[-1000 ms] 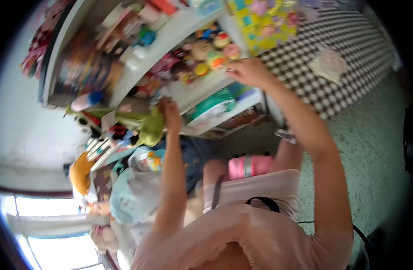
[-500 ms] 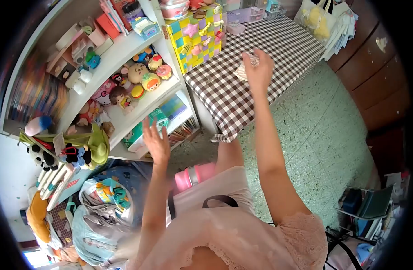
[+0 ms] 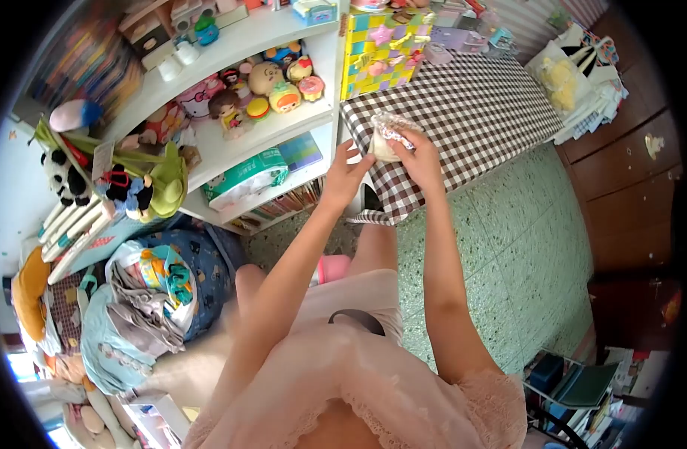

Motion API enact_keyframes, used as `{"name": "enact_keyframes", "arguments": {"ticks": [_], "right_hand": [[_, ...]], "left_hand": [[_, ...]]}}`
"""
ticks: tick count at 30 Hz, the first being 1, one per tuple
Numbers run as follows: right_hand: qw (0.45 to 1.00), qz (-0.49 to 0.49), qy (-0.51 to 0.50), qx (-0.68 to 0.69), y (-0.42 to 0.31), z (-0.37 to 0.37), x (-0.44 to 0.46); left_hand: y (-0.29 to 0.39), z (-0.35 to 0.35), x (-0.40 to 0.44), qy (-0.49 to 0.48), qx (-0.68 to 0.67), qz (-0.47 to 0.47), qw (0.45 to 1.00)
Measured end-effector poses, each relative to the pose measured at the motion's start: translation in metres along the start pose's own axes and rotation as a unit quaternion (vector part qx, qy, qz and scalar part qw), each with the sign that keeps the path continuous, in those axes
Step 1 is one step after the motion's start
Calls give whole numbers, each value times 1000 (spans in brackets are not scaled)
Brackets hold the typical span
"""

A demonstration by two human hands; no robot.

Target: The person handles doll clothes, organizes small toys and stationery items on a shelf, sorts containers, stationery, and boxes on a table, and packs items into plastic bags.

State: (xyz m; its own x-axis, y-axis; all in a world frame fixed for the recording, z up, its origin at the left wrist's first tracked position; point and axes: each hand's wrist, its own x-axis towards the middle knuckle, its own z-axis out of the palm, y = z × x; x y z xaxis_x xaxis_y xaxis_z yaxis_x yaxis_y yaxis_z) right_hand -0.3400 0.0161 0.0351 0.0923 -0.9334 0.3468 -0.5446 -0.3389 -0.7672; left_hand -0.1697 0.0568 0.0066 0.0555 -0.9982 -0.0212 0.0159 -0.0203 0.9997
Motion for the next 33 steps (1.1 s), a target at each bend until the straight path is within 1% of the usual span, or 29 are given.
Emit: {"name": "enact_keyframes", "arguments": {"ticks": [1, 2, 3, 4, 5, 6, 7, 9, 10, 11, 12, 13, 14, 15, 16, 17, 19, 20, 22, 23, 25, 26, 27, 29, 32, 33], "right_hand": [[999, 8, -26, 36, -9, 2, -3], [993, 14, -33, 110, 0, 11, -5], [993, 13, -38, 110, -1, 14, -7], [984, 33, -26, 170, -1, 18, -8], [972, 55, -13, 229, -1, 20, -10], [965, 91, 19, 246, -4, 19, -11], [968, 84, 78, 224, -6, 16, -9], [952, 102, 182, 224, -13, 8, -6], [967, 122, 196, 109, -19, -1, -6], [958, 72, 259, 104, -27, 1, -7], [960, 18, 280, 25, -31, 1, -9], [953, -36, 297, -53, -32, 1, -9], [953, -35, 295, -52, -31, 3, -9], [953, -87, 254, -140, -29, 5, -10], [941, -138, 212, -227, -26, 8, -9], [945, -84, 125, -291, -8, 17, -12], [914, -120, 123, -367, -5, 29, -19], [915, -122, 123, -365, -2, 31, -20], [926, -119, 192, -302, -25, 25, -23], [927, -118, 191, -301, -38, 23, -25], [965, -106, 185, -152, -63, 19, -28], [989, -65, 131, -24, -73, 21, -30], [989, -64, 132, -24, -81, 25, -34], [995, -74, 17, 72, -93, 36, -38], [996, -68, 5, 52, -101, 47, -39], [996, -69, 4, 54, -101, 51, -39]], "left_hand": [[2, 7, 3, 4, -67, -27, 997], [4, 11, 8, 11, -82, -50, 995], [7, 14, 9, 17, -97, -74, 992], [13, 17, 5, 28, -127, -44, 991], [12, 16, 6, 30, -130, -45, 990], [8, 14, 8, 24, -156, -65, 985], [3, 13, 9, 17, -181, -83, 980], [0, 9, 7, 36, -204, -92, 974], [1, 2, 2, 26, -205, -97, 973], [3, -5, -4, 17, -207, -102, 973], [1, -10, -8, 41, -217, -101, 970], [-3, -14, -8, 44, -217, -101, 970], [-7, -19, -9, 51, -249, -90, 963], [-11, -22, -10, 57, -280, -79, 955], [-8, -24, -12, 69, -260, -76, 960], [-5, -25, -15, 70, -260, -76, 960], [4, -30, -19, 47, -287, -51, 955], [8, -34, -19, 49, -287, -49, 956], [10, -40, -20, 51, -279, -44, 958], [10, -42, -21, 51, -278, -44, 958], [12, -45, -20, 68, -258, -22, 964], [13, -44, -22, 67, -258, -23, 964], [21, -43, -25, 66, -253, -18, 965], [33, -42, -30, 63, -248, -12, 967], [44, -42, -37, 36, -273, 9, 961], [47, -43, -40, 42, -242, -2, 969]]}}
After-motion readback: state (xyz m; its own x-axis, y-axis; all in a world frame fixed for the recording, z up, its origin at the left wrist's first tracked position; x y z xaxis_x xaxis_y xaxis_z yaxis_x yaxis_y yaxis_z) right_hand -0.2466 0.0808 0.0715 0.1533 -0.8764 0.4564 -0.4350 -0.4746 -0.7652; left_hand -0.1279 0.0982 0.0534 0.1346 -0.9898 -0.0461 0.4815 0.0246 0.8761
